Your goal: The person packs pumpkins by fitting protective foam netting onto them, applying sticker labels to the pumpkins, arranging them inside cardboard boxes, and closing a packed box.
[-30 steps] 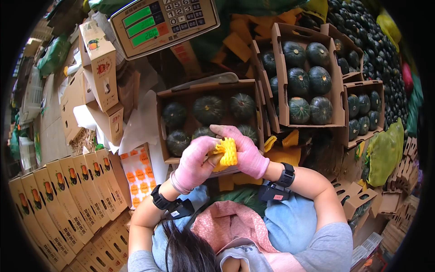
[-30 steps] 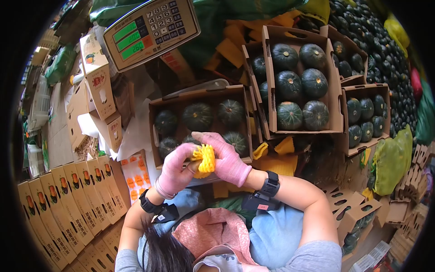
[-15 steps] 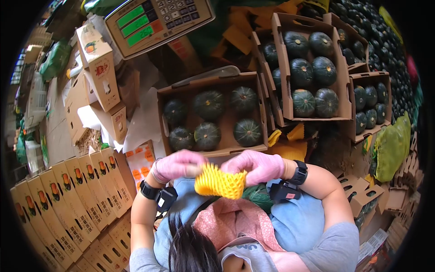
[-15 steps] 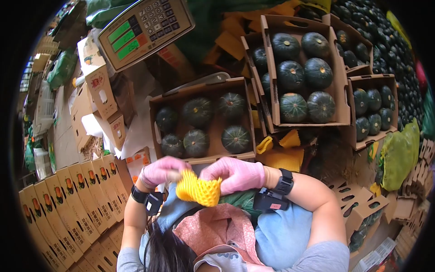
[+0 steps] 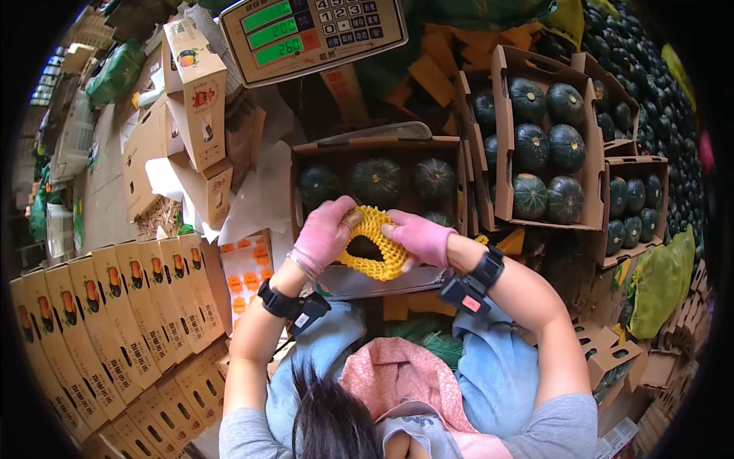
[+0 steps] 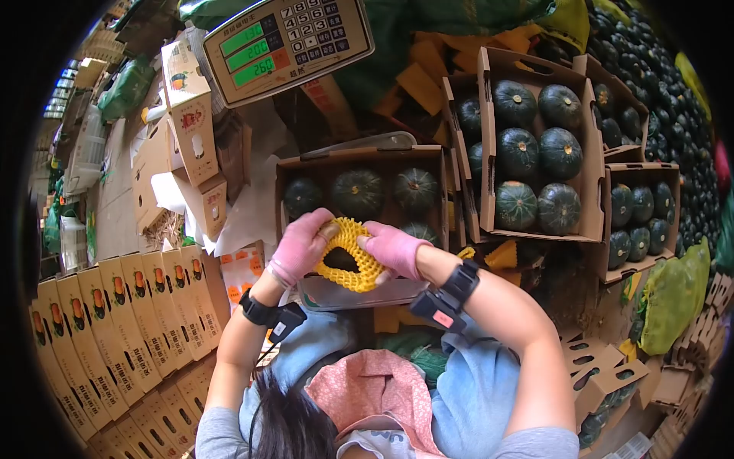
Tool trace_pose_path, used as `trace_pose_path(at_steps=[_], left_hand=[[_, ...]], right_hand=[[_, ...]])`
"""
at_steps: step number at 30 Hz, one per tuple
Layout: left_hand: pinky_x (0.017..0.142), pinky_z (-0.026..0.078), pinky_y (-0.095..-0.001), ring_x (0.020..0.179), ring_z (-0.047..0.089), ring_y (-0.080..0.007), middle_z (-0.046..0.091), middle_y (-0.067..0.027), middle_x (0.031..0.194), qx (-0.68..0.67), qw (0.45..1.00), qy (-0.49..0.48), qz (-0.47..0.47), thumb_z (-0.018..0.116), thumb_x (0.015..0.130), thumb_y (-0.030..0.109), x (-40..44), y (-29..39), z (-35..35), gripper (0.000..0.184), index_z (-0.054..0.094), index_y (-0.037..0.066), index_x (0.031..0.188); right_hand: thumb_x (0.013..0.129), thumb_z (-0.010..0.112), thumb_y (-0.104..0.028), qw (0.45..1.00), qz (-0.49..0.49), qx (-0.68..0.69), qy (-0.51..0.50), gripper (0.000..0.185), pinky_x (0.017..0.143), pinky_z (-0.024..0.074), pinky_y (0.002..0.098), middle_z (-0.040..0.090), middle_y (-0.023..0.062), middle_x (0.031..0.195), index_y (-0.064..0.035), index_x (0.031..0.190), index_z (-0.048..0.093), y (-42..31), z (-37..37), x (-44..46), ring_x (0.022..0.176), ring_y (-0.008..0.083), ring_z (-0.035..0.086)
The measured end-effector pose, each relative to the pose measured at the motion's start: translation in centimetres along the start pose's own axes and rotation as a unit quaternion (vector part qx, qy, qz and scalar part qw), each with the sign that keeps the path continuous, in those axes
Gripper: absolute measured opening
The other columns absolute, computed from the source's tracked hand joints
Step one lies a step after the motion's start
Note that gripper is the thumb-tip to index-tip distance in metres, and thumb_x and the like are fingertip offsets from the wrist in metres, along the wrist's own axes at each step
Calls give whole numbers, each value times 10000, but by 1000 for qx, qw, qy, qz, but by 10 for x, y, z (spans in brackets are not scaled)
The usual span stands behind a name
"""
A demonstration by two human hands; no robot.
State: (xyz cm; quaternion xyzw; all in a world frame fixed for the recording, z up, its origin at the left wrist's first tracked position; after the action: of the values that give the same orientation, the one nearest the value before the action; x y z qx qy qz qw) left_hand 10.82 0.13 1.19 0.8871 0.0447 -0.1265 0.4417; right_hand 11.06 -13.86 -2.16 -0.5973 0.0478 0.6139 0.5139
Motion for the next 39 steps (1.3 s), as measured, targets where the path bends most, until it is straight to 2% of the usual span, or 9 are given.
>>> trace_pose_path(at_steps=[7, 10, 13, 18, 25, 30, 32, 36, 39], left_hand=[[731, 471, -342, 784, 586, -245, 583, -159, 840, -132, 990, 22, -34, 516, 921, 172, 6, 4, -7, 169, 534, 49, 1036], [691, 458, -314, 730, 541, -209, 563, -136, 814, -140, 983, 110, 38, 524, 919, 122, 16, 27, -30, 141, 537, 49, 1038], [674, 451, -280, 718, 526, -185, 548, -129, 801, -123, 975, 175, 67, 549, 916, 131, 45, 5, -26, 141, 550, 46, 1028], [702, 435, -225, 752, 484, -82, 584, -14, 829, -232, 944, 218, 85, 545, 937, 123, 58, -17, -20, 122, 572, 34, 1017], [727, 431, -223, 786, 486, -75, 595, -7, 842, -360, 903, 230, -45, 553, 945, 147, 71, -51, -10, 149, 586, 6, 982], [700, 494, -398, 822, 616, -389, 627, -230, 903, 82, 962, 260, 5, 551, 894, 104, 61, -3, -42, 207, 510, 54, 1090], [706, 485, -445, 848, 595, -423, 623, -240, 884, 7, 958, 285, 12, 541, 895, 108, 59, -6, -43, 203, 498, 77, 1091], [840, 475, -409, 1011, 558, -401, 543, -234, 1135, -32, 972, 209, 100, 625, 860, 202, 36, 27, -42, 362, 524, 86, 1188], [973, 412, -377, 1145, 492, -358, 446, -209, 1279, 4, 985, 100, 143, 698, 795, 375, 28, 21, -25, 616, 503, 65, 1290]], right_hand=[[963, 433, -249, 982, -115, -98, 111, 230, 536, 500, 370, 621, 114, 848, -96, 1132, 464, -29, -6, -23, 750, 248, 626], [935, 475, -245, 883, -326, -237, 242, 220, 791, 448, 502, 579, 272, 956, -107, 1107, 473, -72, -29, -31, 897, 476, 546], [930, 500, -260, 796, -445, -273, 307, 249, 798, 460, 471, 572, 220, 951, -117, 1133, 481, -89, -52, -6, 926, 446, 554], [913, 559, -167, 852, -375, -100, 352, 220, 763, 470, 293, 651, 143, 906, -31, 1085, 580, -89, -74, 14, 812, 213, 602], [905, 553, -233, 827, -297, -211, 428, 251, 768, 495, 400, 641, 220, 934, -69, 1095, 548, -95, -81, 16, 897, 388, 616], [910, 515, -249, 732, -308, -375, 478, 259, 748, 496, 458, 625, 233, 952, -76, 1101, 483, -113, -74, 0, 912, 411, 601], [904, 517, -230, 777, -202, -357, 477, 235, 737, 492, 474, 609, 222, 960, -59, 1062, 481, -113, -79, -2, 889, 418, 596], [887, 534, -141, 738, -462, -302, 388, 215, 776, 491, 464, 554, 201, 1032, -91, 1093, 504, -106, -50, -31, 934, 401, 577], [815, 507, 13, 727, -414, -408, 366, 375, 842, 483, 413, 529, 198, 1134, -70, 1179, 547, -90, -34, -29, 1002, 394, 554]])
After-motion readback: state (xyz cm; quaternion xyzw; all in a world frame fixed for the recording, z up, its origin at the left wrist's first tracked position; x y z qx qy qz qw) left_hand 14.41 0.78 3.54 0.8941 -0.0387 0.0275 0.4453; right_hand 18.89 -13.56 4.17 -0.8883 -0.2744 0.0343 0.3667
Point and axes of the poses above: each hand's wrist, its own x-axis towards the middle knuckle, its own z-axis out of the palm, y = z × x, the point moved 8 cm from there along x, towards the middle knuckle
